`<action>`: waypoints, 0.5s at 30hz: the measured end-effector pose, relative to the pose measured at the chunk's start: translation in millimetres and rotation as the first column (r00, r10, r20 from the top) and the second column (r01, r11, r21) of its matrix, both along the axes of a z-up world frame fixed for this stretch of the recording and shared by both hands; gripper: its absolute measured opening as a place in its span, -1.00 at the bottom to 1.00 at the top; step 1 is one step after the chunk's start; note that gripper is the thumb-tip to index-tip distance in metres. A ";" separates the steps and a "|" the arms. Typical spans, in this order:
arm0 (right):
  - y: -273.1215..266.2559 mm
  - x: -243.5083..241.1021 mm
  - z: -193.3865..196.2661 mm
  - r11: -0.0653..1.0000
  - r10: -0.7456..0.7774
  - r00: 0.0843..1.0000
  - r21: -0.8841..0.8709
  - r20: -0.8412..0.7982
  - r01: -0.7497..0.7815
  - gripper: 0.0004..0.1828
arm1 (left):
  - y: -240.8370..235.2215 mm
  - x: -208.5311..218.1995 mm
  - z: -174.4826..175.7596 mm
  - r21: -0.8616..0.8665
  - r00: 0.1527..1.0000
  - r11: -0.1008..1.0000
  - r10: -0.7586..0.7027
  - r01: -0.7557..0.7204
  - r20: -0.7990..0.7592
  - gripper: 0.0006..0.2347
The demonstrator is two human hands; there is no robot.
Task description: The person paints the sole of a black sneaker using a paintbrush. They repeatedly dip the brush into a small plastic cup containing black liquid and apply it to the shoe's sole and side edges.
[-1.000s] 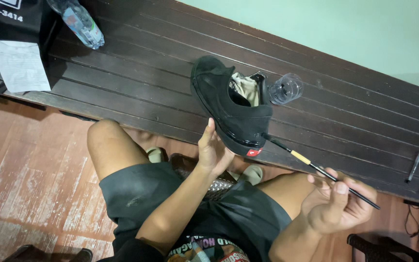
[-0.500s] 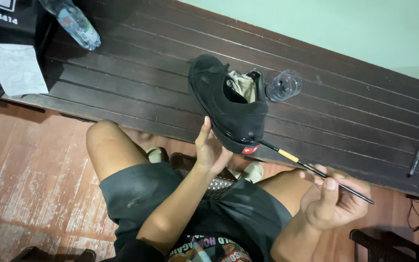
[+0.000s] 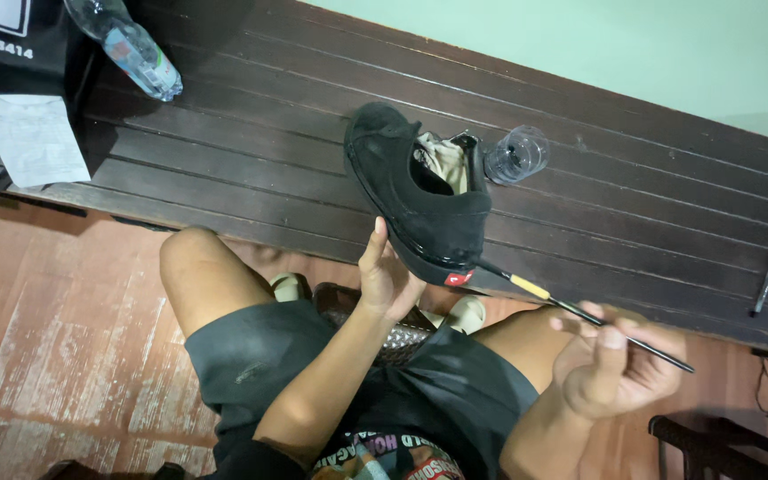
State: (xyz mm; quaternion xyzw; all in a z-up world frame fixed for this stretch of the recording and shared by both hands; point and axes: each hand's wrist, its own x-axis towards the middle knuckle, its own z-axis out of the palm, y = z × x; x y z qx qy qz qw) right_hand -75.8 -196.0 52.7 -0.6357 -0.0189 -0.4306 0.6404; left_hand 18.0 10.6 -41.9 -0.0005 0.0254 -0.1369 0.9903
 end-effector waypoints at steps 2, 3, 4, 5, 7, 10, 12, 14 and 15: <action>2.6 6.2 6.0 1.000 -0.017 1.000 0.008 -0.013 0.018 -0.86 | 0.9 -1.5 1.1 -0.015 1.000 1.000 -0.014 0.014 0.006 -0.51; 4.3 11.7 8.5 0.999 -0.028 0.999 0.017 -0.018 0.028 -0.84 | 2.2 0.2 2.1 -0.028 1.000 0.999 -0.021 0.021 0.020 -0.52; 2.5 10.6 8.2 0.999 -0.030 0.999 0.019 -0.015 0.030 -0.84 | 2.3 0.9 3.3 -0.026 0.999 0.999 -0.022 0.023 0.023 -0.52; 1.0 8.4 8.1 1.000 -0.012 1.000 0.026 -0.009 0.013 -0.86 | 2.6 0.1 4.4 -0.031 0.999 0.999 -0.020 0.022 0.039 -0.51; 0.7 6.1 7.5 0.999 0.003 1.000 0.033 -0.003 -0.003 -0.88 | 3.0 -0.8 4.7 -0.035 0.998 0.999 -0.021 0.023 0.054 -0.49; 2.5 5.5 7.7 0.997 0.056 0.998 -0.049 0.039 -0.055 -0.89 | 3.4 -2.0 5.1 -0.050 0.997 0.998 -0.024 0.028 0.076 -0.52; 0.3 8.3 8.7 1.000 0.017 1.000 0.006 0.012 -0.017 -0.88 | 3.3 -1.3 7.7 0.000 0.998 1.000 -0.012 0.012 0.058 -0.54; 1.6 3.5 4.8 1.000 0.020 0.999 -0.016 0.031 -0.020 -0.88 | 3.2 -1.0 -0.7 0.010 0.999 1.000 -0.025 0.025 0.044 -0.53; 2.0 -1.4 3.0 0.999 0.019 0.999 -0.039 0.044 -0.017 -0.88 | 2.3 -2.7 -5.5 0.018 0.999 0.999 -0.043 0.043 0.025 -0.52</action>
